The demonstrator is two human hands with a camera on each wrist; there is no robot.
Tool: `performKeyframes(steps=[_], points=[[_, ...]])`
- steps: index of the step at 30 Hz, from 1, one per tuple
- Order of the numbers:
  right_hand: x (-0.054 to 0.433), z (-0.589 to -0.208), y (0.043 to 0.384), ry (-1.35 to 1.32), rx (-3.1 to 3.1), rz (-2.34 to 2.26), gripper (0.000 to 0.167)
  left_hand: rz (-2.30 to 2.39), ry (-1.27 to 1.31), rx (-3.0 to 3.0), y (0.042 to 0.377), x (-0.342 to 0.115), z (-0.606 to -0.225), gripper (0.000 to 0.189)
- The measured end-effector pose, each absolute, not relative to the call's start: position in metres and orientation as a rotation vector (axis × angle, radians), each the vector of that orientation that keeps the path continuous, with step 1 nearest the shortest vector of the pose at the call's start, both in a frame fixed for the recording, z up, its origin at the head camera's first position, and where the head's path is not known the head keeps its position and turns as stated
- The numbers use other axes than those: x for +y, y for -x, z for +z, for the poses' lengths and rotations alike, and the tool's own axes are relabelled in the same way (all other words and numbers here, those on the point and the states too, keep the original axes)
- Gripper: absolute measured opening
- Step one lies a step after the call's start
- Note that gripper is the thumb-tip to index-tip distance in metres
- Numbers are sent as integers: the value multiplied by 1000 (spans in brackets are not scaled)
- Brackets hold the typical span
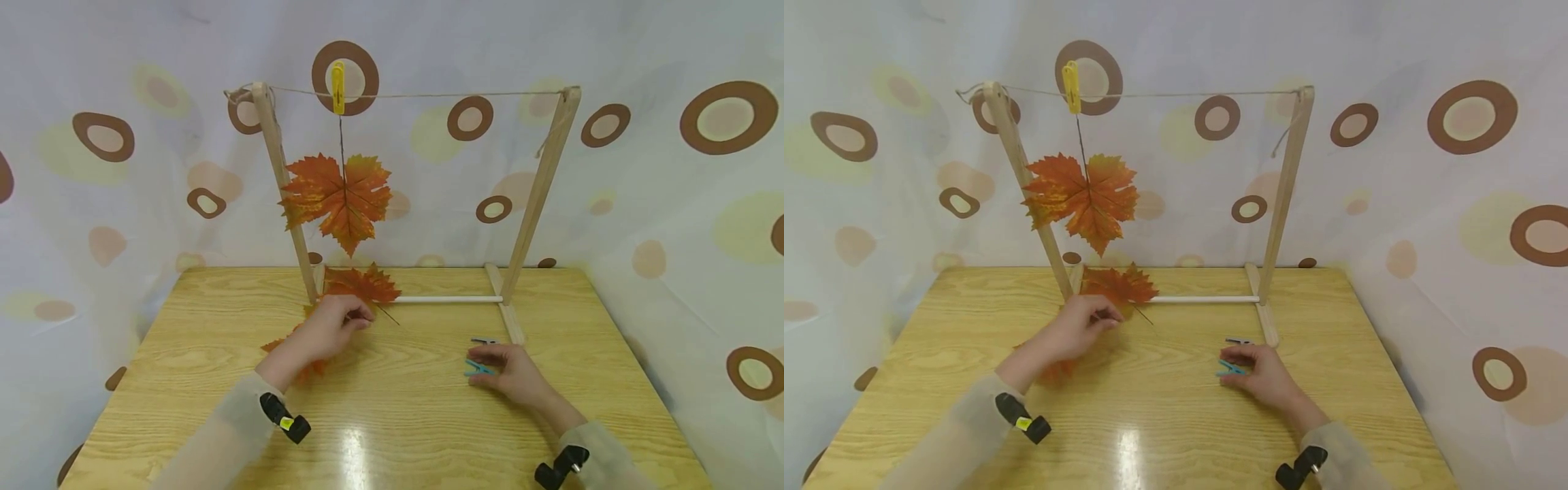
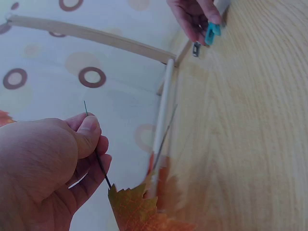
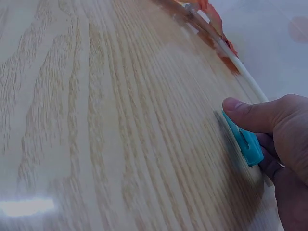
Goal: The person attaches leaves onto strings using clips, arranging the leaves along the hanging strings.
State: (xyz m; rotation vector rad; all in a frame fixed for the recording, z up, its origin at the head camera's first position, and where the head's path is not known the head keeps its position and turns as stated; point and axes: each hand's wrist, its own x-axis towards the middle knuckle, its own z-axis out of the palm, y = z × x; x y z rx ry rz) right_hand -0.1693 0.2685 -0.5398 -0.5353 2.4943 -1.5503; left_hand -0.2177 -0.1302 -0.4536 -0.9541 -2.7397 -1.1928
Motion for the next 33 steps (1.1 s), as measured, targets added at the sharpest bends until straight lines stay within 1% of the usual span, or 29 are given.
performKeyframes(steps=[13, 21, 33], points=[[262, -539, 169, 752, 2695, -1356, 40, -1256, 878, -2654, 211, -129, -417, 7], [261, -540, 169, 775, 2697, -1278, 38, -1345, 819, -2640, 209, -131, -398, 7], [261, -533, 170, 850, 2755, -1153, 34, -1381, 847, -2525, 212, -128, -377, 7]])
